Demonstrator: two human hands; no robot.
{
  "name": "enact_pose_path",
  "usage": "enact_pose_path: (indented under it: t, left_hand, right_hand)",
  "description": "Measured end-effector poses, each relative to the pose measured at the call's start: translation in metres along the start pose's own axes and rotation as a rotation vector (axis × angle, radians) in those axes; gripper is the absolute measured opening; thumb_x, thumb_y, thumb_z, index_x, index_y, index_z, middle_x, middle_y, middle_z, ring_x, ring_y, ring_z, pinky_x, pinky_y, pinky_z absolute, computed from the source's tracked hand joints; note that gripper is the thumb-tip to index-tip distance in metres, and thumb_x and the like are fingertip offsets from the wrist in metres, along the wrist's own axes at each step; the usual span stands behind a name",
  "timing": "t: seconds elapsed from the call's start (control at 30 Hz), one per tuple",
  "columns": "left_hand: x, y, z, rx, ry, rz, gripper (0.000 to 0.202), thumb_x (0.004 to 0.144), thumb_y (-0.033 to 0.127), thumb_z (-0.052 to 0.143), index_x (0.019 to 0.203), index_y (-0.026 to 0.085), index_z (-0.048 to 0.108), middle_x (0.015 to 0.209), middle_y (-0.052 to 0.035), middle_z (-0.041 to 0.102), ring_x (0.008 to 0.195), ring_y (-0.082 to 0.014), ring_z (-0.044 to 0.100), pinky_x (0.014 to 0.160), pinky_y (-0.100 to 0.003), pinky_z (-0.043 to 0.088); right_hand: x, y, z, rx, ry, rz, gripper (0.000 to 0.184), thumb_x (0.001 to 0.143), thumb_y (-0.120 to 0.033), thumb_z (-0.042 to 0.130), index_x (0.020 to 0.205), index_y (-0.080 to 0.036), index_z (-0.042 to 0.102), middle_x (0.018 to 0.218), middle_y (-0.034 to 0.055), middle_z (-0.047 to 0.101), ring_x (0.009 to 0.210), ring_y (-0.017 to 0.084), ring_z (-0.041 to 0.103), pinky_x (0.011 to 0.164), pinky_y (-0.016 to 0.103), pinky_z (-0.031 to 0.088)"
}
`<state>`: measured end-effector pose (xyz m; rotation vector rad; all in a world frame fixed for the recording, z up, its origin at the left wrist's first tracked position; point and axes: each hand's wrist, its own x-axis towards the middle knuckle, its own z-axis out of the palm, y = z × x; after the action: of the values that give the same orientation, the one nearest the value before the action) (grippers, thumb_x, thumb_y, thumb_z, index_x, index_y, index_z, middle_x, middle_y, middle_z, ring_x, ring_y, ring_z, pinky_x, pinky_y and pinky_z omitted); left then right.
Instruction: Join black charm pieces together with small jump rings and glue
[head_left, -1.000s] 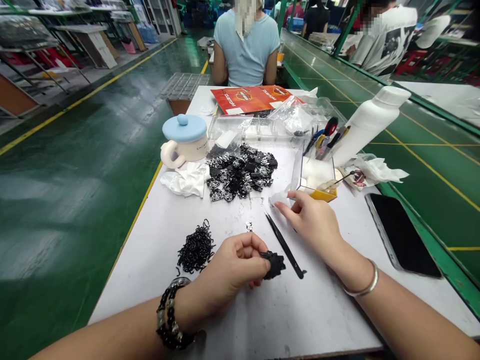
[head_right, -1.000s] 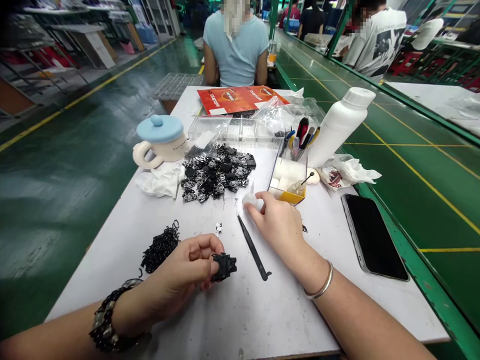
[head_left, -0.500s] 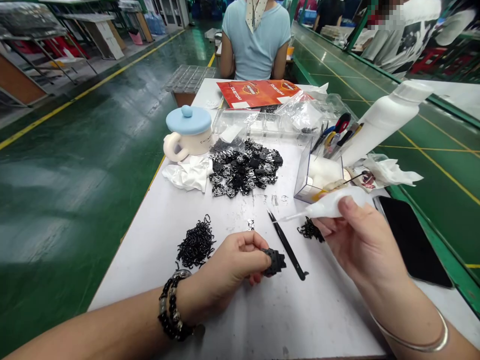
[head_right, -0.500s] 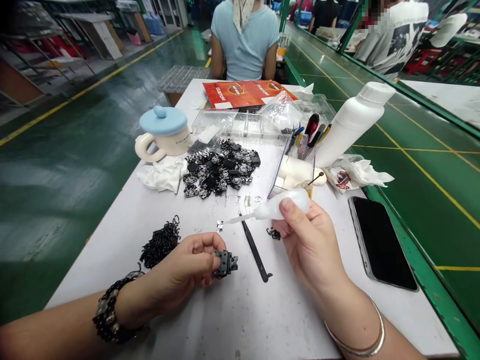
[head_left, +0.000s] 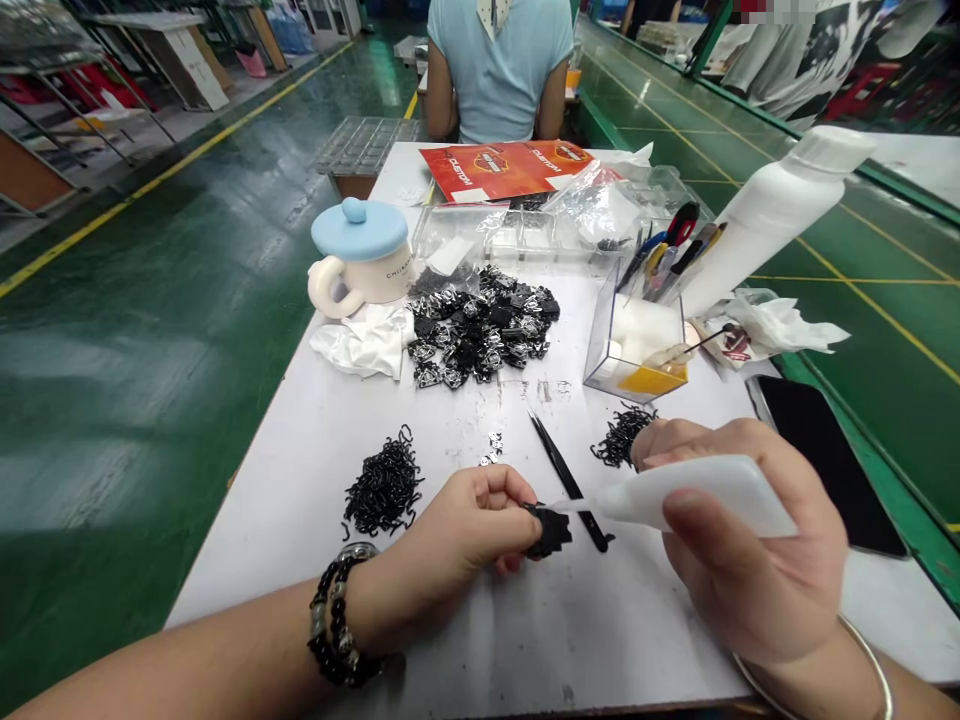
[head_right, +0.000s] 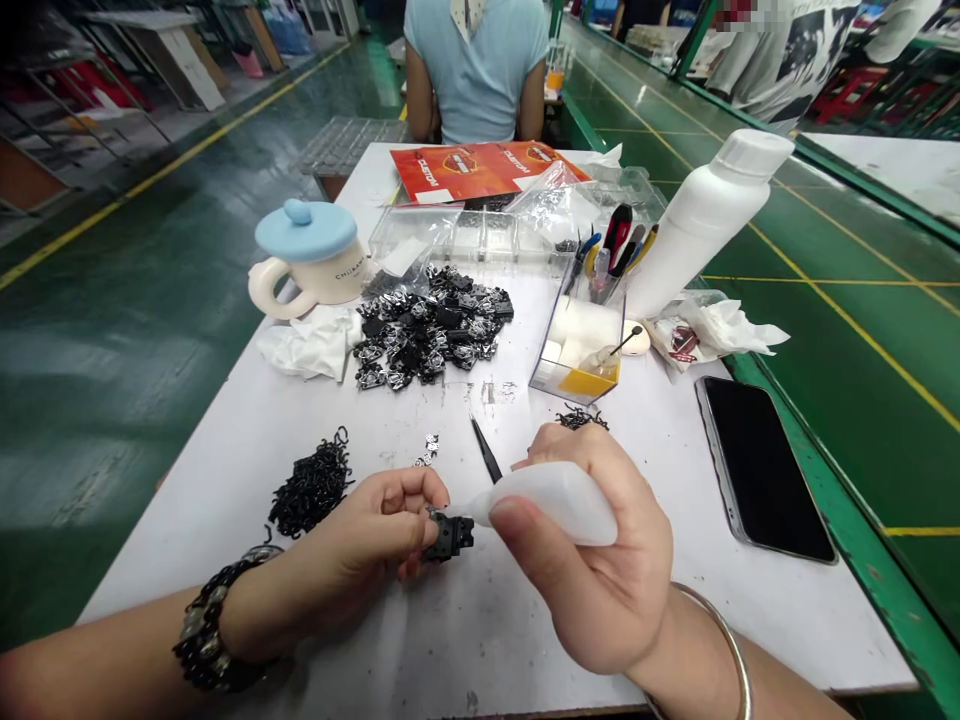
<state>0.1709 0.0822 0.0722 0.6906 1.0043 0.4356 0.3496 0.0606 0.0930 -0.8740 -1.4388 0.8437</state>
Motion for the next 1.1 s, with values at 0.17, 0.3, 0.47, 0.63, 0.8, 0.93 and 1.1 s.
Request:
enact_pose_path:
  t: [0.17, 0.3, 0.47, 0.63, 0.8, 0.93, 1.1]
  left_hand:
    - [0.001, -0.001, 0.0, 0.002, 0.001, -0.003, 0.017, 0.055, 0.018, 0.061, 0.069, 0.015, 0.053, 0.048, 0.0072, 0.05, 0.04, -0.003, 0.04, 0.042, -0.017, 0.032]
    - [0.001, 0.0, 0.0, 0.017, 0.004, -0.012, 0.017, 0.055, 0.019, 0.061, 0.068, 0.015, 0.052, 0.047, 0.007, 0.051, 0.04, -0.0031, 0.04, 0.042, -0.017, 0.031]
    - [0.001, 0.0, -0.001, 0.008, -0.016, -0.005, 0.015, 0.056, 0.018, 0.061, 0.068, 0.015, 0.052, 0.049, 0.0064, 0.052, 0.041, -0.0032, 0.041, 0.042, -0.016, 0.032]
    - [0.0, -0.001, -0.001, -0.003, -0.016, -0.003, 0.015, 0.057, 0.017, 0.061, 0.069, 0.014, 0.052, 0.048, 0.0069, 0.051, 0.041, -0.0028, 0.041, 0.042, -0.016, 0.032]
    - [0.0, 0.0, -0.001, 0.0, -0.007, -0.008, 0.016, 0.056, 0.018, 0.062, 0.069, 0.014, 0.052, 0.049, 0.0071, 0.051, 0.041, -0.0028, 0.041, 0.042, -0.016, 0.032]
    - [0.0, 0.001, -0.001, -0.009, -0.001, -0.006, 0.016, 0.055, 0.017, 0.061, 0.068, 0.014, 0.052, 0.049, 0.0066, 0.052, 0.04, -0.0028, 0.041, 0.041, -0.016, 0.032]
    - [0.0, 0.001, -0.001, -0.015, 0.005, 0.009, 0.016, 0.056, 0.018, 0.061, 0.069, 0.015, 0.052, 0.048, 0.0063, 0.052, 0.04, -0.0031, 0.041, 0.042, -0.016, 0.03]
  right_hand:
    - [-0.001, -0.001, -0.001, -0.026, -0.034, -0.017, 0.005, 0.086, -0.014, 0.053, 0.087, -0.019, 0.053, 0.064, 0.0015, 0.044, 0.074, 0.015, 0.05, 0.051, 0.027, 0.033]
    - [0.0, -0.001, 0.0, -0.058, -0.038, -0.033, 0.005, 0.086, -0.014, 0.054, 0.084, -0.019, 0.053, 0.063, 0.0017, 0.044, 0.074, 0.015, 0.05, 0.051, 0.027, 0.033]
    - [-0.001, 0.0, 0.0, -0.058, -0.031, -0.021, 0.007, 0.085, -0.015, 0.054, 0.087, -0.022, 0.055, 0.062, 0.0025, 0.046, 0.071, 0.016, 0.05, 0.05, 0.028, 0.033]
    - [-0.001, 0.0, 0.0, -0.092, -0.027, -0.022, 0.006, 0.084, -0.015, 0.055, 0.087, -0.021, 0.056, 0.062, 0.0017, 0.046, 0.07, 0.016, 0.051, 0.051, 0.028, 0.034]
    - [-0.001, 0.0, 0.0, -0.067, -0.01, -0.016, 0.006, 0.083, -0.015, 0.056, 0.085, -0.02, 0.055, 0.063, 0.0007, 0.046, 0.064, 0.013, 0.048, 0.052, 0.027, 0.034]
    - [-0.005, -0.003, -0.004, 0.038, 0.046, 0.043, 0.003, 0.085, -0.02, 0.055, 0.088, -0.02, 0.055, 0.062, 0.0013, 0.045, 0.064, 0.014, 0.046, 0.058, 0.031, 0.036]
    - [-0.01, -0.006, -0.006, 0.019, -0.018, 0.084, 0.007, 0.085, -0.023, 0.054, 0.09, -0.02, 0.056, 0.064, 0.0018, 0.044, 0.07, 0.016, 0.048, 0.061, 0.031, 0.037]
